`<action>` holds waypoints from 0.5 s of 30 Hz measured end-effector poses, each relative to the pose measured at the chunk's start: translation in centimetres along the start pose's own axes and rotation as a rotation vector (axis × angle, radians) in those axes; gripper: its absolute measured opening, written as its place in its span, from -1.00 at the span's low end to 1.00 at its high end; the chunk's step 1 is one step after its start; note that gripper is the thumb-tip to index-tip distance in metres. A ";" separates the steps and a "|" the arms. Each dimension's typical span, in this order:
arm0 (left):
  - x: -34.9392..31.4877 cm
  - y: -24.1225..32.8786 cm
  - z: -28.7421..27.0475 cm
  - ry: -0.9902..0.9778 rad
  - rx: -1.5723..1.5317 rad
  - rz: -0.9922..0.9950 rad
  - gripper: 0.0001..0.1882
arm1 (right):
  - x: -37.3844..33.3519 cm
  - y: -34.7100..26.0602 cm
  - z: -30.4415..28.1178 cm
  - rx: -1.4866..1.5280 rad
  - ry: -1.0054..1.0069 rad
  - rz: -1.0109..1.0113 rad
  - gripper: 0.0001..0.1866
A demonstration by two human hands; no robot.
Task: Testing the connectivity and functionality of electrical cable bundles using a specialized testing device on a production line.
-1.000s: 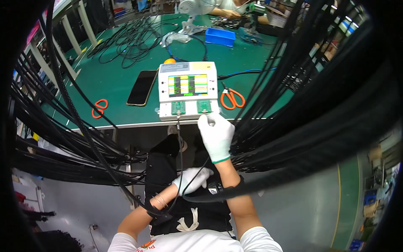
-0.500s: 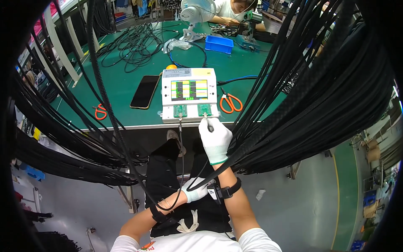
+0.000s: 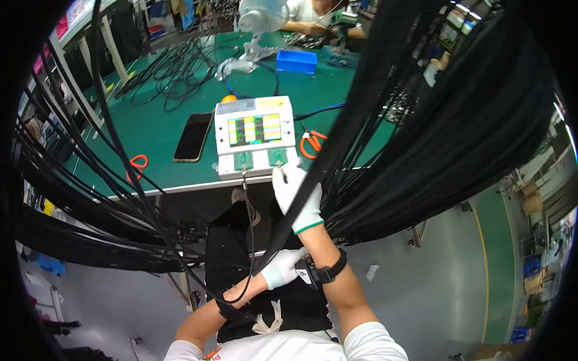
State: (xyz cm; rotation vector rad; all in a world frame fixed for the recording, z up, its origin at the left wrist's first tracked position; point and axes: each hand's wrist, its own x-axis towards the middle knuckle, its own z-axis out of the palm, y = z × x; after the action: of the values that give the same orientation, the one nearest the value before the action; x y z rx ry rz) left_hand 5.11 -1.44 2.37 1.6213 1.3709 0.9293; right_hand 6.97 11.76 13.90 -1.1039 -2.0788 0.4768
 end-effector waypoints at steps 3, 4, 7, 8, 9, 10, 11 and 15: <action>-0.6 3.9 -2.6 0.303 -0.193 0.045 -0.57 | 0.1 -3.6 -6.2 -0.077 -0.094 -0.250 -0.74; -1.0 4.5 -5.0 0.521 -0.287 0.219 -0.60 | 0.0 -5.1 -9.1 -0.093 -0.007 -0.435 -0.71; -3.0 5.6 -12.3 0.871 -1.332 0.227 -0.61 | 0.3 -10.0 -18.9 -0.449 0.426 -0.684 -0.77; -3.9 5.5 -14.6 1.016 -1.621 0.173 -0.60 | 1.1 -11.5 -21.4 -0.461 0.637 -0.732 -0.78; -3.9 5.3 -15.7 1.049 -1.515 0.185 -0.59 | 2.5 -12.8 -23.7 -0.491 0.755 -0.770 -0.79; -3.8 5.5 -16.1 1.002 -1.431 0.164 -0.58 | 3.9 -13.9 -25.5 -0.612 0.936 -0.811 -0.79; -3.4 5.3 -16.1 0.866 -1.357 0.223 -0.57 | 4.9 -14.7 -26.4 -0.727 0.957 -0.888 -0.80; -0.7 7.2 -13.6 0.686 -0.990 0.136 -0.56 | 7.7 -16.5 -27.6 -0.853 0.978 -0.990 -0.84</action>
State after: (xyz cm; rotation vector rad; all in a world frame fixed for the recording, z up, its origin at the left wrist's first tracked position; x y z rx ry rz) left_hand -4.36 -1.21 14.47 0.6406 0.9048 1.9630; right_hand 15.38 8.45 45.71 -0.3731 -1.5707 -1.2645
